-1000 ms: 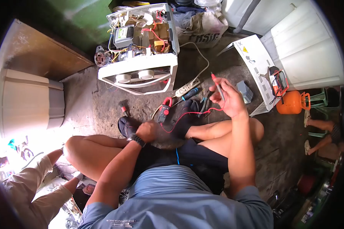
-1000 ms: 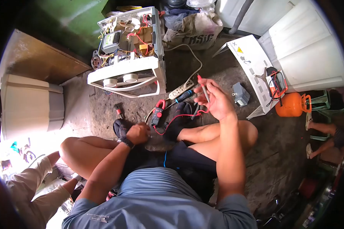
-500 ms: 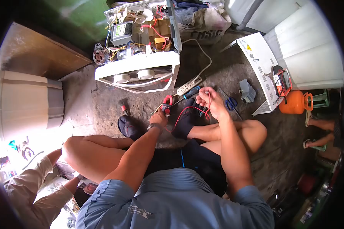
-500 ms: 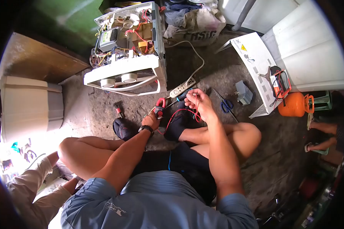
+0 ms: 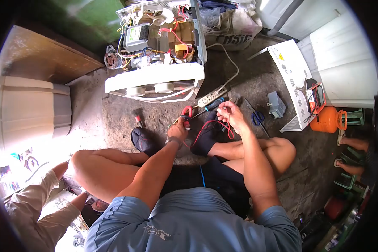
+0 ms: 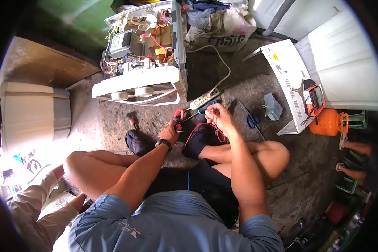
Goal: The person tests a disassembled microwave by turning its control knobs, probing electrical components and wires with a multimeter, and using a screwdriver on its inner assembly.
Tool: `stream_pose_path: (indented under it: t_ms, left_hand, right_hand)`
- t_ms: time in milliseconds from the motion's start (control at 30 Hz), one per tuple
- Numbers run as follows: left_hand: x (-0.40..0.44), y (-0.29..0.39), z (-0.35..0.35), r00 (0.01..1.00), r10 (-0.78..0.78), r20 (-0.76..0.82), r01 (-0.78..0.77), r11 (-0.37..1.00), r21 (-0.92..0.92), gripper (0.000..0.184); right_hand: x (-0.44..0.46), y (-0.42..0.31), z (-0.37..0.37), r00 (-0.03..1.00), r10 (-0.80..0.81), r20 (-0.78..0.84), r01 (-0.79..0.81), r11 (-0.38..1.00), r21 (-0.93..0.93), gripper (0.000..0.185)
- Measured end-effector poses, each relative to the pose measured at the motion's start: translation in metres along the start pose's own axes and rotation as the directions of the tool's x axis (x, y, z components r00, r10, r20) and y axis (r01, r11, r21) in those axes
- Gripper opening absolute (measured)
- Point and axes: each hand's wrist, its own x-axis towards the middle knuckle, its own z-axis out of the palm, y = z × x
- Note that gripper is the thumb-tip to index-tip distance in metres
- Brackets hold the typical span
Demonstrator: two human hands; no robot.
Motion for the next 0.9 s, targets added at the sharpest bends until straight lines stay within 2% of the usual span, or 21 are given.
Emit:
stream_pose_path:
  t_ms: [133, 267, 567, 667, 733, 800, 833, 900]
  left_hand:
    - [-0.002, 0.004, -0.003, 0.997, 0.081, -0.013, -0.081, 0.996, 0.027, 0.035]
    - [-0.001, 0.005, -0.006, 0.996, 0.091, 0.011, -0.092, 0.995, 0.030, 0.034]
    - [-0.002, 0.005, -0.015, 0.996, 0.028, 0.088, -0.021, 0.997, -0.078, 0.033]
    - [-0.015, -0.009, -0.019, 0.999, -0.003, 0.047, 0.009, 0.991, -0.136, 0.043]
    - [-0.018, -0.026, -0.018, 0.971, -0.127, 0.203, 0.148, 0.984, -0.096, 0.058]
    - [-0.012, -0.041, -0.008, 0.954, -0.154, 0.257, 0.166, 0.986, -0.023, 0.063]
    - [-0.010, -0.044, -0.006, 0.942, -0.185, 0.282, 0.187, 0.982, 0.019, 0.066]
    - [-0.008, -0.048, -0.003, 0.929, -0.214, 0.302, 0.206, 0.977, 0.057, 0.069]
  right_hand:
    - [0.001, 0.000, 0.001, 0.999, 0.049, -0.009, -0.049, 0.999, -0.024, 0.024]
    - [0.000, 0.003, 0.003, 1.000, 0.028, -0.012, -0.029, 0.995, -0.101, 0.024]
    - [-0.002, 0.001, 0.010, 0.998, 0.058, -0.012, -0.060, 0.983, -0.172, 0.024]
    - [0.001, 0.008, 0.008, 1.000, 0.028, 0.004, -0.027, 0.979, -0.200, 0.023]
    - [0.008, 0.020, 0.005, 1.000, 0.002, 0.021, 0.002, 0.976, -0.218, 0.021]
    - [0.012, 0.025, 0.008, 0.999, -0.041, 0.018, 0.045, 0.896, -0.442, 0.023]
    - [0.003, 0.022, 0.012, 0.994, -0.103, -0.033, 0.056, 0.752, -0.657, 0.024]
    - [0.003, 0.031, 0.023, 0.984, -0.169, 0.061, 0.147, 0.561, -0.815, 0.023]
